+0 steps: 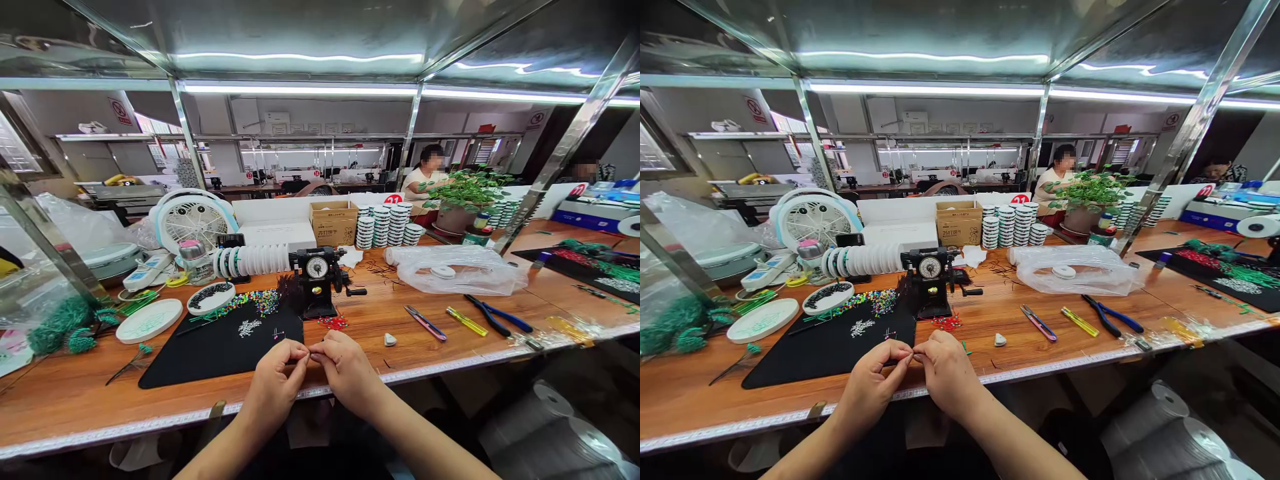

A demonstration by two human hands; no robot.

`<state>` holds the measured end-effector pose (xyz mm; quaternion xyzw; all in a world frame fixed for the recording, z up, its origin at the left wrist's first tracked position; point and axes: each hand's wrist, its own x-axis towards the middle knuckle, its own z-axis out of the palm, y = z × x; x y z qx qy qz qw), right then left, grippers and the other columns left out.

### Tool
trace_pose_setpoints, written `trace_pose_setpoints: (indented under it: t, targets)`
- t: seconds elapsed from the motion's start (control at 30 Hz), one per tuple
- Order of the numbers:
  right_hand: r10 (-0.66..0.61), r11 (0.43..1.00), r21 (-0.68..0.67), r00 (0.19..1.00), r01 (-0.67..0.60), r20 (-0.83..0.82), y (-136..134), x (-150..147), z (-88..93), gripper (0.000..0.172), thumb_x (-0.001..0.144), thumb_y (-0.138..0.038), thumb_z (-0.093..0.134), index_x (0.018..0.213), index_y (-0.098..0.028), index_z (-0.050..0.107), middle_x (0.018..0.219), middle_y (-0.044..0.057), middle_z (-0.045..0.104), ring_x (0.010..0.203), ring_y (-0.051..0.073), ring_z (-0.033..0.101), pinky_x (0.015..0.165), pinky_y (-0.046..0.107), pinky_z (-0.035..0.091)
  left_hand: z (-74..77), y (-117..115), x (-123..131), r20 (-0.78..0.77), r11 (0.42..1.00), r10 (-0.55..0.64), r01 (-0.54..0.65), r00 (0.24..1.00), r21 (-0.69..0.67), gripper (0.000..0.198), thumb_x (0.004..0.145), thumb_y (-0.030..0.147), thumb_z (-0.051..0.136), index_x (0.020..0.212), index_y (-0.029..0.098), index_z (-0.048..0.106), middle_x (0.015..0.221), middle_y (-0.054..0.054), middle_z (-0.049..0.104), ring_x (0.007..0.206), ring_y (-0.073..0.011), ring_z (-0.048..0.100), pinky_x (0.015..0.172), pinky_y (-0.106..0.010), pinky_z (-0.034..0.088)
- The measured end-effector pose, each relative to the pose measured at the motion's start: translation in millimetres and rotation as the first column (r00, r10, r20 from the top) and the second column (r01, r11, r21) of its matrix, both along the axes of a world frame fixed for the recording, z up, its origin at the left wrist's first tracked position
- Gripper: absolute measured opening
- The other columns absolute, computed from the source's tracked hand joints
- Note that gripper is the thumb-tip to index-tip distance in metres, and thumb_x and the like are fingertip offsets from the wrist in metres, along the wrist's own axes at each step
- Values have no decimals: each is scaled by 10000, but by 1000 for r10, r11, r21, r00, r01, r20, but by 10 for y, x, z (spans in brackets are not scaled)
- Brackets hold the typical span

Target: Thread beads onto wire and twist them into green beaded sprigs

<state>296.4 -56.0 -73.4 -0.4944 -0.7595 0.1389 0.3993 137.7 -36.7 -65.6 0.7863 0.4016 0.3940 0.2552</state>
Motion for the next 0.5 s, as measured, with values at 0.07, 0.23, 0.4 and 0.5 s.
trace_pose_setpoints:
  t: [0.07,0.23,0.4,0.5]
  targets:
    - [-25,1000,-14,1000,24,-14,-15,-9,27,177,855,-80,480,794,-171,619,794,41,562,774,164,521,709,281,411,-23,-15,-13,-43,998,-12,15,999,66,152,863,214,466,750,190,565,819,-42,616,782,-172,579,719,-293,460]
    - [-23,999,-47,999,22,-27,-29,-23,79,151,800,-39,505,736,-164,560,791,33,561,763,159,522,685,274,402,-47,-52,-32,-132,991,-23,39,991,126,153,875,184,418,820,202,560,884,-55,605,850,-190,575,772,-315,458]
    - [25,998,-58,1000,-26,-18,-30,8,87,137,813,-65,503,741,-169,557,780,26,565,779,161,517,689,273,397,-13,-42,-67,-190,997,-61,69,980,37,211,904,202,369,974,221,567,903,-41,629,836,-175,587,760,-287,462]
    - [38,998,-58,999,-37,3,-34,15,100,144,819,-70,499,728,-170,549,763,23,559,777,163,511,684,273,393,-21,-21,-104,-286,987,-122,148,950,68,267,905,176,338,996,208,586,879,-57,629,818,-187,580,748,-303,457]
